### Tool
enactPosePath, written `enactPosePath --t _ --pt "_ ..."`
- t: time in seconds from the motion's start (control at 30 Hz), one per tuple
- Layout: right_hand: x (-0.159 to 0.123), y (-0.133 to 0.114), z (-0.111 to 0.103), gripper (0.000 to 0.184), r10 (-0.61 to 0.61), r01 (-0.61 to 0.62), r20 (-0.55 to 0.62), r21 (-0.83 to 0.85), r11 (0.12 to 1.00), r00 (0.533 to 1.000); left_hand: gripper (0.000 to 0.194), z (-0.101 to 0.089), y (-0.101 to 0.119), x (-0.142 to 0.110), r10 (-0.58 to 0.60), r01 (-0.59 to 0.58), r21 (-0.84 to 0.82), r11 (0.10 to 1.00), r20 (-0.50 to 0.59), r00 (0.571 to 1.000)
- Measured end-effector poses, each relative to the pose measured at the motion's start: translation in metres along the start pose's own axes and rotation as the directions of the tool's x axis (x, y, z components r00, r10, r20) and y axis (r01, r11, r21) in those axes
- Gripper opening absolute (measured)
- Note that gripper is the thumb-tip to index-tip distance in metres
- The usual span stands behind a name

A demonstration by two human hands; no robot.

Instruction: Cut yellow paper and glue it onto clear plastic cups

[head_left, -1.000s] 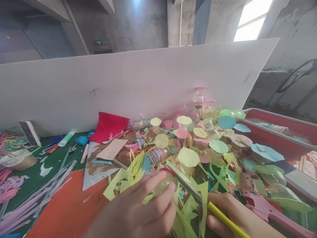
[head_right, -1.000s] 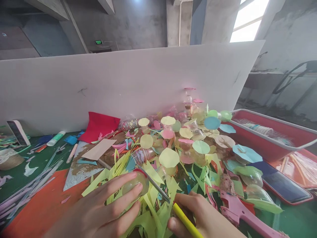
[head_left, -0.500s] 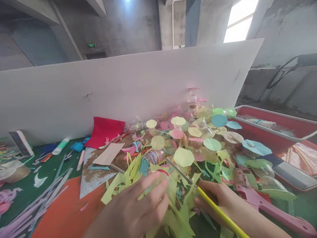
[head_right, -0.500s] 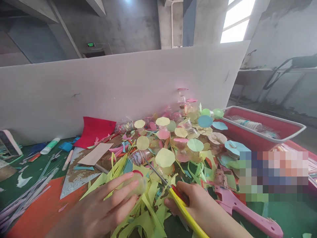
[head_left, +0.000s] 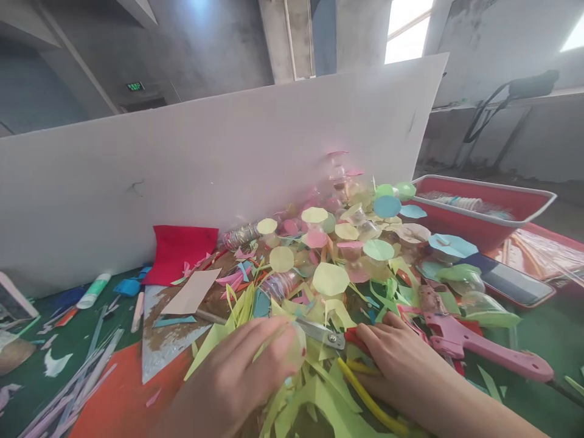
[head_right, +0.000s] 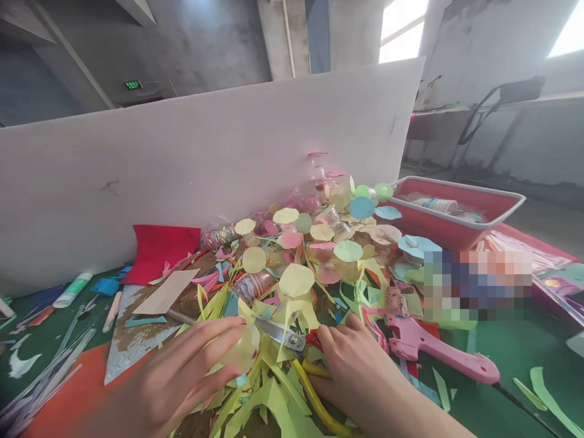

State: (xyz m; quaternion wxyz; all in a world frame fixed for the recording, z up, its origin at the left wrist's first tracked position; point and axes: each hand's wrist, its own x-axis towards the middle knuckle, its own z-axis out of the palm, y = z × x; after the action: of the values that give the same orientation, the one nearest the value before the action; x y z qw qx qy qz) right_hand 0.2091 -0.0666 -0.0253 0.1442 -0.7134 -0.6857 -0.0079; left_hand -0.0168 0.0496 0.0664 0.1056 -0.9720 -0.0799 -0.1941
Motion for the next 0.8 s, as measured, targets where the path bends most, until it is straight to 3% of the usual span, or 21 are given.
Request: enactPosePath --t 0.17,0.27,0.37,0.57,0.8 --pt "-0.001 -0.001 0.001 0.026 -0.081 0.074 -0.118 -0.057 0.996 0.990 0.024 0.011 -0.001 -0.004 -0.072 0.083 -0.084 0.993 0.131 0.989" --pt "0.001 0.000 -0.001 0.030 -0.109 0.097 -0.171 -0.081 0.992 0.979 0.023 0.018 0.001 -0.008 -0.125 0.168 -0.153 0.974 0.259 0.958" --pt "0.000 0.000 -0.004 0.030 -0.131 0.109 -0.226 -0.106 0.988 0.965 0.026 0.025 0.002 -0.011 -0.162 0.221 -0.160 0.962 0.316 0.935" --pt "-0.003 -0.006 -0.007 0.028 -0.200 0.184 -0.282 -0.084 0.979 0.938 0.036 0.028 0.010 -0.008 -0.100 0.117 -0.079 0.990 0.185 0.978" --pt "-0.006 -0.009 -0.008 0.019 -0.275 0.230 -0.353 -0.164 0.959 0.894 0.034 0.029 0.021 -0.002 0.002 0.011 -0.073 0.997 0.184 0.983"
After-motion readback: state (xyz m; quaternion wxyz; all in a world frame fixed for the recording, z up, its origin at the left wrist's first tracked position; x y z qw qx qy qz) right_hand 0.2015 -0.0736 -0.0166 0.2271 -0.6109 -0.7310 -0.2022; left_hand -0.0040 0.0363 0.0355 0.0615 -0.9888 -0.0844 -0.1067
